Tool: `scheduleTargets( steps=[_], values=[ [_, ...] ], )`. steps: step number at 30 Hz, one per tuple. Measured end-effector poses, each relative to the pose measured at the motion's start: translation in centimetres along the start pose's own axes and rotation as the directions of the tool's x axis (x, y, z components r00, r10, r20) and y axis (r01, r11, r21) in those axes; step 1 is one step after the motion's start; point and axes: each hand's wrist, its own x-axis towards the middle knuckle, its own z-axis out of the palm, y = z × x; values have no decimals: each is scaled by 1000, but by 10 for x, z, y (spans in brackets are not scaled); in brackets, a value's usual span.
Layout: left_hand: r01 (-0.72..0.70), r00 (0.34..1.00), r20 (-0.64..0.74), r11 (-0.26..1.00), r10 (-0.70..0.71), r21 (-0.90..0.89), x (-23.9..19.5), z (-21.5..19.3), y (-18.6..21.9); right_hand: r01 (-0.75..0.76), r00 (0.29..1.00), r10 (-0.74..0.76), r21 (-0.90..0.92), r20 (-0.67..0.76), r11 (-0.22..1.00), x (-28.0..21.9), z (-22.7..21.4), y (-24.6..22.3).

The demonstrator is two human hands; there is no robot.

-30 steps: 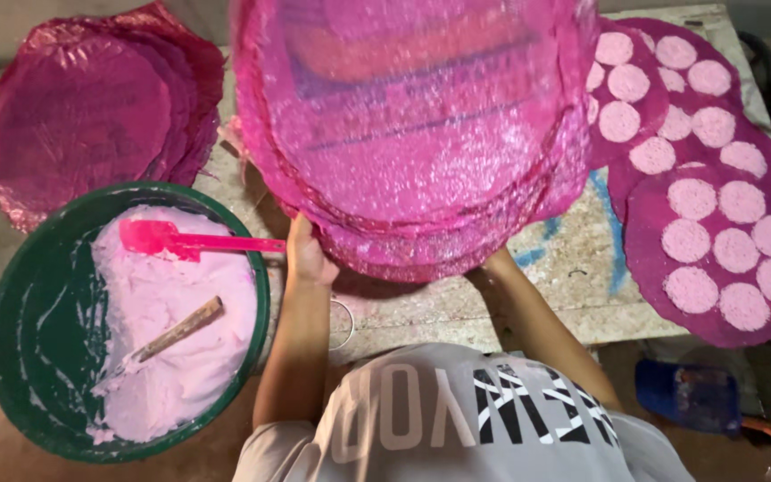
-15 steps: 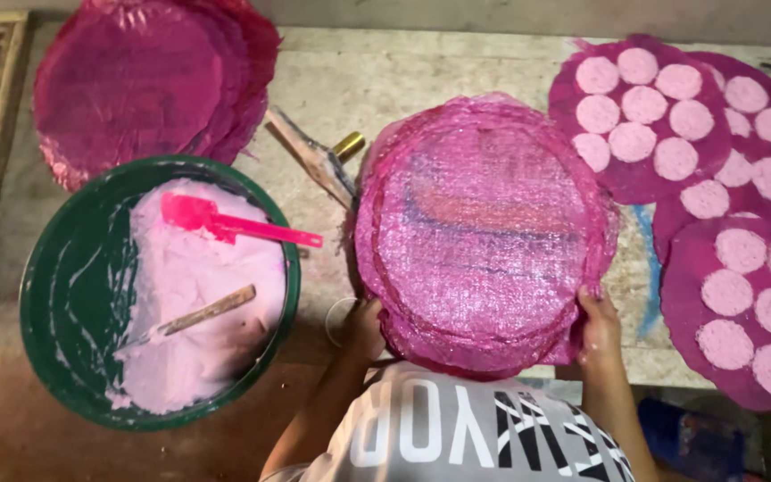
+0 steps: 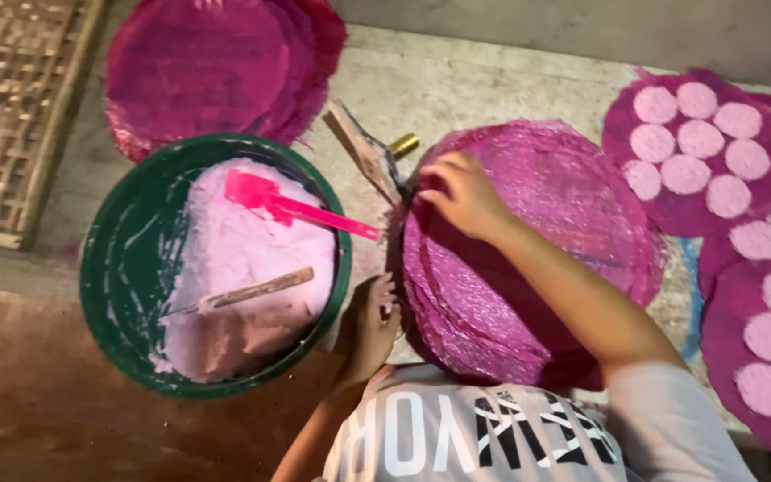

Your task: The person scoops pink dough from a green basin and presses it into a circular mold on a purple mat. They repeatedly fill the mold, remove the shaped circles, and stack them on a nearby tray. The process is continuous and repetitive throughout the clip.

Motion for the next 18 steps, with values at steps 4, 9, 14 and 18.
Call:
scheduleTargets(
  steps=[4, 9, 14, 18],
  values=[
    [-72, 988, -76, 836, 135, 544, -15, -39, 15, -203, 884, 374, -489, 281, 848, 82, 97, 4],
    [5, 998, -52, 796, 34, 606, -13, -52, 10, -547, 736, 634, -346, 235, 763, 118, 153, 43],
    [43, 996, -85, 975, -25, 219, -12, -49, -7, -674, 700, 643, 585, 310, 451, 134, 126, 42],
    [305, 949, 44, 876, -312, -374, -12, -36, 2, -219, 897, 395, 976, 199, 6, 145, 27, 21]
  ],
)
